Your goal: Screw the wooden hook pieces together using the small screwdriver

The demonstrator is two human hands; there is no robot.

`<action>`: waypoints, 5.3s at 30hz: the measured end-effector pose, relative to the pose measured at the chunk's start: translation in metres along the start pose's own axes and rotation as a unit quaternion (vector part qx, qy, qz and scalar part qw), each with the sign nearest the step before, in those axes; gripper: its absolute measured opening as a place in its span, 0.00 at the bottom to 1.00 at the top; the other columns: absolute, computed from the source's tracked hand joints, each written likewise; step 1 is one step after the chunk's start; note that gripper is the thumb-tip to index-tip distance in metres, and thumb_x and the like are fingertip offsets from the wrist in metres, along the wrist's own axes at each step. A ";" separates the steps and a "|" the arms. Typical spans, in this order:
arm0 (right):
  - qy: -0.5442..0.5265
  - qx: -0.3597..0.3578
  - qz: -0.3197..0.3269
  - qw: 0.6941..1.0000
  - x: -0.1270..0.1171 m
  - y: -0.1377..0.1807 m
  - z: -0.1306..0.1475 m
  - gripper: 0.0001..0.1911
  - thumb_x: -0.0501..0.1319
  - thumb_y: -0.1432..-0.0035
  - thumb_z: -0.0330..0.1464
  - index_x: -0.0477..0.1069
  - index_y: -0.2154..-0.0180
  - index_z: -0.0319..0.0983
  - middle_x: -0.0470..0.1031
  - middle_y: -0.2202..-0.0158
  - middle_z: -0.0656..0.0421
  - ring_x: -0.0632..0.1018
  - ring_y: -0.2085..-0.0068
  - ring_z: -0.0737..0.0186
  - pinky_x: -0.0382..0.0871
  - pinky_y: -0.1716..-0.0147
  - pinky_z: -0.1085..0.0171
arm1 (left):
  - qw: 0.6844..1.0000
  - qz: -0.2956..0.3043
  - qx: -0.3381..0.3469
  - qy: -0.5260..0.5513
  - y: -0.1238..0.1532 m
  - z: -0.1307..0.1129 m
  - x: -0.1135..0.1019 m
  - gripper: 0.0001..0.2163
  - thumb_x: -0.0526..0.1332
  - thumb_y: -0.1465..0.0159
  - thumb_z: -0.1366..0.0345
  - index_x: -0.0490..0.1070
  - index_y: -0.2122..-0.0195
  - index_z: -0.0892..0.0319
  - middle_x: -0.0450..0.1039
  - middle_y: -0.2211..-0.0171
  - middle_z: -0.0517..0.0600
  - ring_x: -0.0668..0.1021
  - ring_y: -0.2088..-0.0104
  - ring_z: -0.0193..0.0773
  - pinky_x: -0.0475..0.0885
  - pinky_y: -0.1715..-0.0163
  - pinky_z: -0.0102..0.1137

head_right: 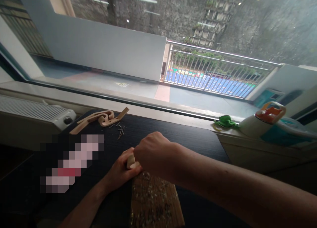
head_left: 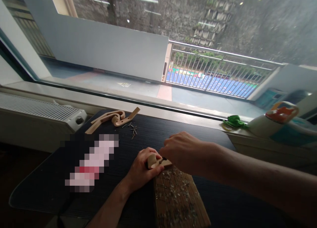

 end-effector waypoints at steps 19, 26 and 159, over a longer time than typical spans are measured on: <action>-0.014 0.030 -0.010 0.999 -0.006 -0.003 -0.001 0.04 0.60 0.45 0.26 0.74 0.67 0.37 0.77 0.69 0.57 0.76 0.69 0.62 0.55 0.78 0.65 | 1.000 -0.004 0.003 0.000 0.001 0.003 0.000 0.08 0.66 0.47 0.63 0.71 0.66 0.57 0.72 0.62 0.49 0.74 0.60 0.41 0.66 0.56 0.35; -0.008 0.005 -0.016 1.000 0.003 -0.008 -0.001 0.07 0.59 0.45 0.24 0.75 0.64 0.36 0.76 0.67 0.54 0.75 0.66 0.61 0.60 0.74 0.66 | 1.000 -0.004 0.003 0.000 0.000 0.003 0.001 0.07 0.66 0.47 0.65 0.72 0.68 0.57 0.72 0.65 0.48 0.73 0.61 0.39 0.66 0.57 0.34; -0.470 0.375 -0.471 0.645 0.187 0.068 -0.011 0.18 0.54 0.43 0.43 0.71 0.56 0.40 0.77 0.59 0.54 0.75 0.56 0.53 0.68 0.56 0.55 | 0.971 0.120 -0.193 0.079 0.069 -0.045 0.016 0.28 0.64 0.51 0.73 0.66 0.47 0.53 0.68 0.49 0.49 0.72 0.51 0.42 0.66 0.49 0.34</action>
Point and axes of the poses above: each hand's wrist, its own y-axis away from the middle knuckle, its own x-axis out of the palm, z = x × y, the point moved 7 cm from there along -y, towards the middle knuckle
